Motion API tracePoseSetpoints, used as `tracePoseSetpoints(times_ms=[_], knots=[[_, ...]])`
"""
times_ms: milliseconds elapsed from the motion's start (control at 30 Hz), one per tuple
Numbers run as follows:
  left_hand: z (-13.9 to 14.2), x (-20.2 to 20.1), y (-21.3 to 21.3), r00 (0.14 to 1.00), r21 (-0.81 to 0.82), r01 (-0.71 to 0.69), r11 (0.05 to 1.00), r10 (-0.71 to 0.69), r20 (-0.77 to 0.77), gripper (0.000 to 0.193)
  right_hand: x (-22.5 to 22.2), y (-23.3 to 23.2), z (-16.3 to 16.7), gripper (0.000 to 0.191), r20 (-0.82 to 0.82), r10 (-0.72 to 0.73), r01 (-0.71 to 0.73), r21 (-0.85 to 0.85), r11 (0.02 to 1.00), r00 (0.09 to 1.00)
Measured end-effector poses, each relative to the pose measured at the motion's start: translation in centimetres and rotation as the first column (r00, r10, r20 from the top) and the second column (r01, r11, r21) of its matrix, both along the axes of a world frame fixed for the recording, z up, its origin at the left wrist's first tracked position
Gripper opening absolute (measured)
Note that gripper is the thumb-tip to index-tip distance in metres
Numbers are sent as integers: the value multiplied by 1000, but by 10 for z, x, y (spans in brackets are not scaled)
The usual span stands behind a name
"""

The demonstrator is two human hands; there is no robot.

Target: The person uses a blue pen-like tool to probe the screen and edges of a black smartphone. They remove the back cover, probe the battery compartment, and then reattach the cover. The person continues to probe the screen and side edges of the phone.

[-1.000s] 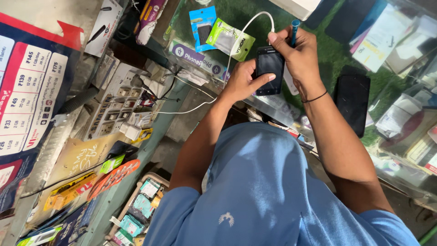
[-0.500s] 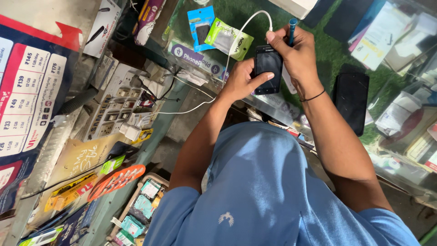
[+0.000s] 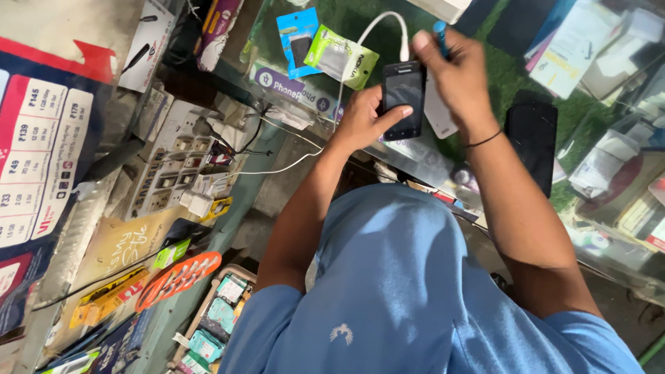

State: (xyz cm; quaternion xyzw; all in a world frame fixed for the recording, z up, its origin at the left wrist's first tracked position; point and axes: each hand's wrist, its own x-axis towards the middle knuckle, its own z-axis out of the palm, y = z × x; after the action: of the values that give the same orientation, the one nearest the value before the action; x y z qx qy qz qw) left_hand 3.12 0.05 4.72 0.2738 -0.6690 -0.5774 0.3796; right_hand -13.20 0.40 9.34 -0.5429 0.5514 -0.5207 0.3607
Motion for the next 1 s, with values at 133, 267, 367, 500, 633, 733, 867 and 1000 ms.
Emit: tracePoseSetpoints(times_ms=[133,267,367,500,633,733,867,1000], knots=[[0,-3,-5,1000,-13,-8,1000,8,13,25,-57,8,6,30,133,-201,198,34,980,971],[-5,-3,-12,999,-33,-14,999,16,38,26,-102,23,-6,12,31,-275,275,-26,961,961],[-10,-3,-13,998,-51,-22,998,25,56,26,-107,41,-27,8,-262,-237,227,-68,971,935],[-17,-6,-12,997,-74,-27,997,33,73,25,-86,62,-50,17,-658,-175,215,-20,976,732],[-21,-9,-7,998,-57,-31,998,34,52,25,-66,64,-54,20,-713,-174,149,-98,984,679],[-20,-9,-3,996,-44,-44,998,47,76,24,-61,61,-50,23,-718,-174,171,-77,982,674],[-17,-7,-3,997,-71,-48,996,52,59,24,-59,59,-45,19,-722,-149,147,-67,987,675],[-16,2,-4,997,-53,-41,998,44,56,26,-53,54,-46,11,-716,-150,128,-85,988,682]])
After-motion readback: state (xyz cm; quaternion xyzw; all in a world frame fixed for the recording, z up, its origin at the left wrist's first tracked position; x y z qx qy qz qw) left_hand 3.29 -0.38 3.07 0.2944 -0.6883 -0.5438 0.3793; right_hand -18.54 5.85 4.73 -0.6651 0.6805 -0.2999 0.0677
